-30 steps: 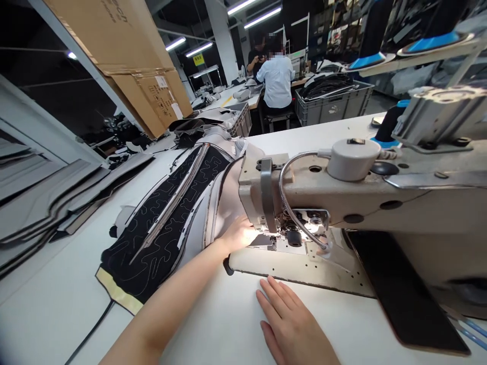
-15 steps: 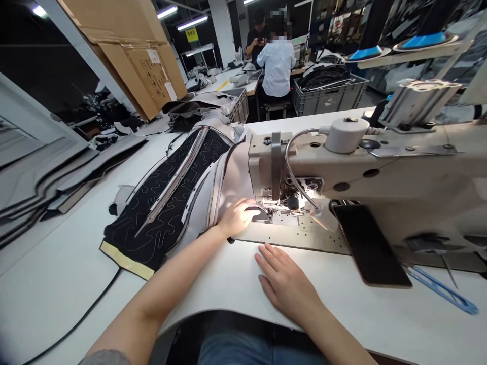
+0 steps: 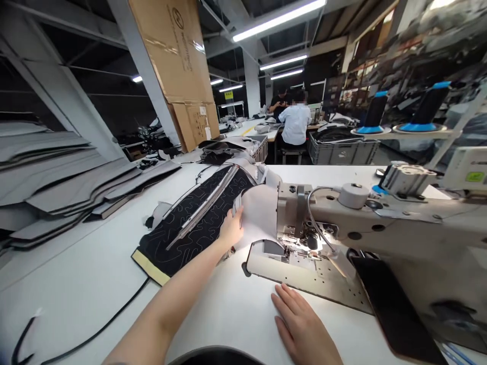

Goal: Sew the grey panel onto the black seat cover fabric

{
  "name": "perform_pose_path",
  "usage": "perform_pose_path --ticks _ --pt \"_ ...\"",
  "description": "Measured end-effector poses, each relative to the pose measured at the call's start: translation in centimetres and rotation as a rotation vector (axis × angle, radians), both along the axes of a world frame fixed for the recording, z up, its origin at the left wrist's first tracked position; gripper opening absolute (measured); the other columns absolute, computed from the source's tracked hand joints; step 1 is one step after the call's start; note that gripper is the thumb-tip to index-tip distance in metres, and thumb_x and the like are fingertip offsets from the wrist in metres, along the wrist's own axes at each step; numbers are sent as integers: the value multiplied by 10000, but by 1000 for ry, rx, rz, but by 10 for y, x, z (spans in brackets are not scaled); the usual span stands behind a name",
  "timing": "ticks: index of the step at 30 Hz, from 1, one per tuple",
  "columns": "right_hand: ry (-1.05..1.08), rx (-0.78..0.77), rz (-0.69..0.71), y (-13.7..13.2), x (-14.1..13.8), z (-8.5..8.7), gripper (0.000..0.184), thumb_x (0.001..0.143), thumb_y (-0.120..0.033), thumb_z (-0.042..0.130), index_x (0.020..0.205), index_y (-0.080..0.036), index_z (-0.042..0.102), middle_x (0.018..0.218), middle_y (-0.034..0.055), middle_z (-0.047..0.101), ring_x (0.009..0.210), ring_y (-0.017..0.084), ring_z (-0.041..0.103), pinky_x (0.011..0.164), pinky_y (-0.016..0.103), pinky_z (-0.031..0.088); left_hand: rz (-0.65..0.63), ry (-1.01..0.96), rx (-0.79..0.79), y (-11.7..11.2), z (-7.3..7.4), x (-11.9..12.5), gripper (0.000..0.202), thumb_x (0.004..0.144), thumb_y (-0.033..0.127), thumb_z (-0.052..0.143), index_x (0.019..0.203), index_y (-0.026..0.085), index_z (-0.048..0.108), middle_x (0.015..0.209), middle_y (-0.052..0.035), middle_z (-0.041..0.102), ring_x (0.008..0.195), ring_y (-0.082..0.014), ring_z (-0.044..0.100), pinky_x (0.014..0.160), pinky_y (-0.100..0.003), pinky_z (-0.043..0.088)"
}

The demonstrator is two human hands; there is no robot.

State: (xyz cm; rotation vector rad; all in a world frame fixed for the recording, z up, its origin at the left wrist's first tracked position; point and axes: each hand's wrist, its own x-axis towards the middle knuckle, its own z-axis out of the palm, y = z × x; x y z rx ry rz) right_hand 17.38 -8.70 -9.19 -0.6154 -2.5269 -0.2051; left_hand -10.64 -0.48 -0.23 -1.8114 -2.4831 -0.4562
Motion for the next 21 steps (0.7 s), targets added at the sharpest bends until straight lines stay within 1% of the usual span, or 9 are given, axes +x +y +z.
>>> perform_pose_path --ticks 2,5,8,11,13,15,18,20,21 --pt "18 13 -9 -1 1 -1 337 918 -310 474 1213 -189 582 1301 44 550 1175 235 528 903 358 534 21 -30 -9 -7 0 -21 603 842 115 484 1413 257 354 1201 -170 522 1007 -271 596 828 -374 479" --pt "58 -11 -34 -5 3 -2 300 934 -278 435 1158 -192 616 1231 40 603 1142 223 555 899 350 538 47 -91 -20 -45 6 -63 488 887 102 376 1346 240 469 1056 -116 620 976 -223 614 862 -336 468" --pt "108 -9 -40 -8 6 -3 292 941 -272 416 1111 -196 641 1176 42 634 1098 220 585 865 341 556 73 -130 -23 -114 8 -98 446 890 106 337 1273 186 553 1106 -112 637 1023 -214 601 937 -331 435" --pt "166 43 -29 -6 6 -6 287 936 -300 432 1103 -212 649 1160 36 643 1063 215 606 833 320 567 77 -148 -35 -198 14 -110 457 879 114 313 1242 192 580 1184 -60 626 1076 -187 589 962 -299 434" --pt "205 98 -8 -2 5 -7 281 923 -316 452 1096 -227 655 1144 24 651 1021 206 626 806 297 573 32 -222 -111 -247 28 -107 449 850 137 361 1208 247 608 1197 0 624 1116 -170 573 1004 -288 411" --pt "225 153 10 2 3 -10 272 903 -317 478 1090 -241 659 1127 11 658 970 198 646 776 279 579 -75 -284 -262 -278 50 -103 398 834 205 440 1156 330 636 1206 47 616 1139 -178 558 1017 -302 407" --pt "210 188 8 7 2 -13 276 869 -307 512 1097 -259 660 1123 1 658 934 197 658 743 267 586 -180 -217 -296 -276 79 -108 298 864 331 460 1067 358 675 1292 42 554 1142 -199 551 1006 -331 421" --pt "184 188 -4 9 1 -13 275 856 -294 520 1088 -264 664 1125 1 656 937 198 657 743 259 587 -180 -93 -177 -245 79 -125 350 890 323 411 1159 307 635 1329 -6 522 1143 -204 545 1028 -361 402" --pt "174 191 -10 9 1 -13 271 854 -284 518 1078 -264 668 1119 3 658 934 195 658 742 252 586 -158 -17 -98 -225 71 -136 377 896 296 386 1198 272 612 1318 -31 531 1152 -207 536 1042 -376 386"
